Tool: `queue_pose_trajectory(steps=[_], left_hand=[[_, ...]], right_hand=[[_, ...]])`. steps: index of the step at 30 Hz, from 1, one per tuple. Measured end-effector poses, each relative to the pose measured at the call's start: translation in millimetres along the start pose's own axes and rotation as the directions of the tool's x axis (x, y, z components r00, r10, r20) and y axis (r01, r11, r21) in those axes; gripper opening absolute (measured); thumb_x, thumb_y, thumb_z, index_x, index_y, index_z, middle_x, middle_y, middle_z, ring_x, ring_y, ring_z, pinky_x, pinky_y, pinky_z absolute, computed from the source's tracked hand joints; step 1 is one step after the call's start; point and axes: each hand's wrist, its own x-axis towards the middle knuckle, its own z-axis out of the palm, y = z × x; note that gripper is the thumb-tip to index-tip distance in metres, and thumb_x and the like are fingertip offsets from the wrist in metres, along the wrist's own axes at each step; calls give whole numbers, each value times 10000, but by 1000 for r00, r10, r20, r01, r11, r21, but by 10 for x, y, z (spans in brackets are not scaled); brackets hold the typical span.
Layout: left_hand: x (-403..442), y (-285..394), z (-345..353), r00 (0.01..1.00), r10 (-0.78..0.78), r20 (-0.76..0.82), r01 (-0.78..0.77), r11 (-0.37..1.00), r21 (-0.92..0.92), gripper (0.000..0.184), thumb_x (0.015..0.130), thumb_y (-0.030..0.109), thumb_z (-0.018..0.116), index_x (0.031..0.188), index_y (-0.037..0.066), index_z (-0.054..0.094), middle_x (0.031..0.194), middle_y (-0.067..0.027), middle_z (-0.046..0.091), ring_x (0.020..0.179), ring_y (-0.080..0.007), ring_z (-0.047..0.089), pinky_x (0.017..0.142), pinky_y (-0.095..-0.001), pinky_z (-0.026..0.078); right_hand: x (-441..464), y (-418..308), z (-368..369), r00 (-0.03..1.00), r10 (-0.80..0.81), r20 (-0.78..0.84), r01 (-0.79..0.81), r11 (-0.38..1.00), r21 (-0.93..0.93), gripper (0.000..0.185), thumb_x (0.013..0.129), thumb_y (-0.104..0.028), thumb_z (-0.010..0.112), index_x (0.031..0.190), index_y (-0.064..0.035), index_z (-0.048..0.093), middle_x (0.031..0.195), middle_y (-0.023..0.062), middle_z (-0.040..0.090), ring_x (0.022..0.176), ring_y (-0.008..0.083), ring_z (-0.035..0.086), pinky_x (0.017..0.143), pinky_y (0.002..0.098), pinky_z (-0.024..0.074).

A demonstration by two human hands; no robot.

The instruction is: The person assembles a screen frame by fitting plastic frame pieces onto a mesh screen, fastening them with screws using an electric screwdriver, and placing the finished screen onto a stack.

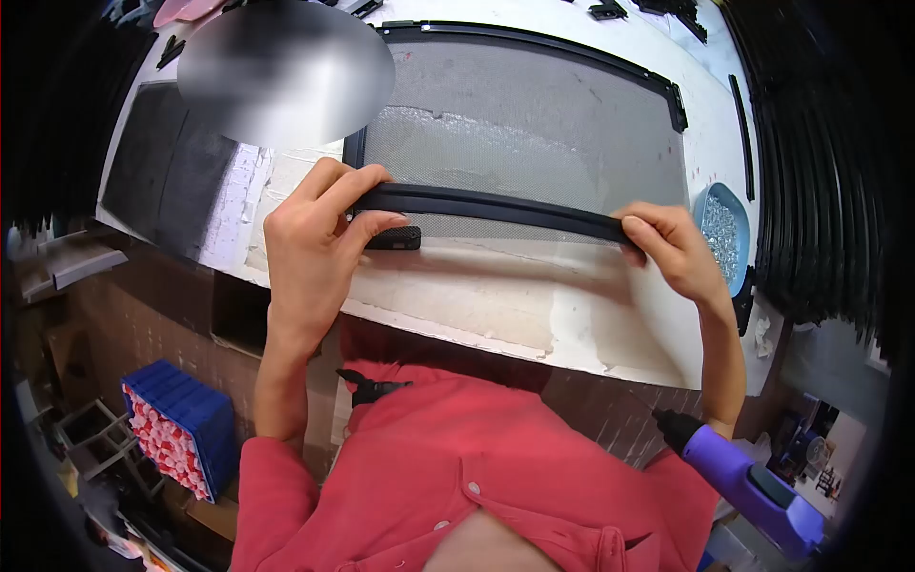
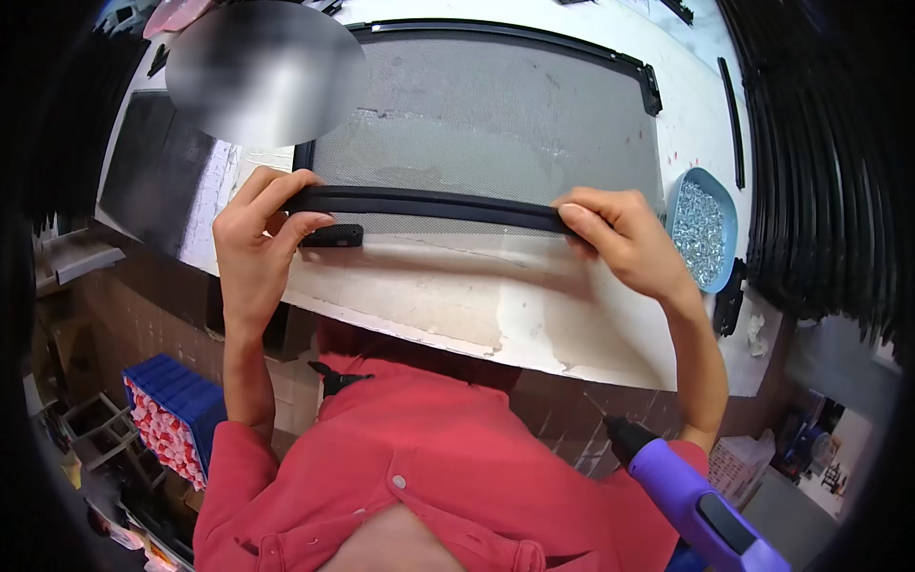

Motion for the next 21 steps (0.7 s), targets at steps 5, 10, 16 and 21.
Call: queue_pose_trajectory(steps=[5, 10, 16, 21], left_hand=[[-52, -39, 105, 990, 47, -135, -68, 986, -153, 276, 682, 11, 754, 946, 16, 673, 760, -49, 568, 571, -115, 514, 511, -248, 410], [-95, 318, 362, 972, -104, -211, 38, 954, -296, 276, 676, 24, 779, 936, 48, 687, 719, -33, 569, 582, -108, 538, 512, -246, 428], [-184, 656, 575, 948, 75, -310, -186, 919, -347, 426, 603, -42, 802, 1007, 14, 680, 749, -37, 583, 683, -131, 573, 615, -249, 471], [-134, 431, 521, 942, 221, -254, -226, 974, 8, 633, 625, 242, 812, 1161, -10, 591, 1094, -149, 554, 867, -267, 584, 703, -353, 501]], right_hand=[[-75, -192, 82, 880, -297, -370, 167, 924, -345, 142, 889, -63, 571, 965, -11, 679, 799, 72, 666, 692, 120, 622, 634, 247, 493], [68, -223, 58, 685, -365, -631, 621, 744, 244, 473, 957, -285, 501, 1311, 25, 444, 1244, 207, 558, 1084, 307, 605, 868, 342, 550], [25, -608, 147, 569, -600, -562, 774, 621, 122, 503, 971, -332, 421, 1326, 23, 420, 1213, 238, 570, 1161, 339, 552, 1025, 422, 419], [-84, -710, 104, 400, -646, -650, 712, 666, -224, 453, 988, -292, 353, 1248, 55, 486, 1030, 173, 655, 875, 241, 666, 808, 329, 538]])
